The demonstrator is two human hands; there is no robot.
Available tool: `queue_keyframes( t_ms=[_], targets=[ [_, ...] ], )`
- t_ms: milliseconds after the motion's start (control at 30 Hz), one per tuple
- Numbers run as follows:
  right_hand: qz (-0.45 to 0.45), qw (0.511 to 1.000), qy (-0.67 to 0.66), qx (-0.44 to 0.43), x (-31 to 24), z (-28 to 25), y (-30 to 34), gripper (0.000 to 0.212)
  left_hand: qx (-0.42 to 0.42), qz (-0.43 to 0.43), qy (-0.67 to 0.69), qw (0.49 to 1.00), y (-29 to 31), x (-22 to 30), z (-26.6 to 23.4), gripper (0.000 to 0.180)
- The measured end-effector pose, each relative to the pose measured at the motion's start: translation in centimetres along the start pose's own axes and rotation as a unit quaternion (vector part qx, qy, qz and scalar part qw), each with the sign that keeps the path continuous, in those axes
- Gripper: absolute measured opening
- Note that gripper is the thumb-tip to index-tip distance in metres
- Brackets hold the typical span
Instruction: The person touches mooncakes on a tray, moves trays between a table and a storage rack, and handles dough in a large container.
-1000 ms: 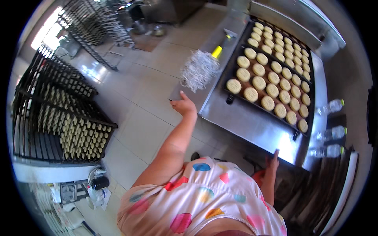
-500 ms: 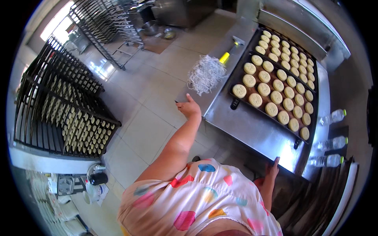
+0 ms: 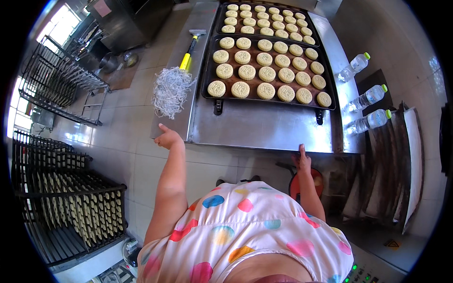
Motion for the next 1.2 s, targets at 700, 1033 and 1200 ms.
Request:
queue_keyframes(
  t_ms=[700, 1033, 1200],
  targets=[
    [0.04, 0.996, -0.062, -0.042, 0.9, 0.4, 0.9, 0.062, 0.046, 0.062, 0.006, 0.997, -1.1, -0.5, 0.4, 0.075],
    [0.038, 0.975, 0.018, -0.218, 7.9, 4.3, 3.5, 0.024, -0.064, 0.177, 0.108, 0.976, -2.5, -2.6, 0.1, 0.052],
    [0.133, 0.946, 0.041, -0.293, 15.4, 10.9, 12.6, 0.01, -0.584, -0.032, 0.114, 0.803, -2.6, -17.3, -6.7, 0.031]
  ],
)
Point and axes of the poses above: each hand's wrist, its own y-axis away from the middle knuckle, its own z-axis out of the palm, x = y × z, the point moved 5 cm from there along -y, towards the middle knuckle, and after that the axes turned 4 degrees about y, right-handed, at the moved point
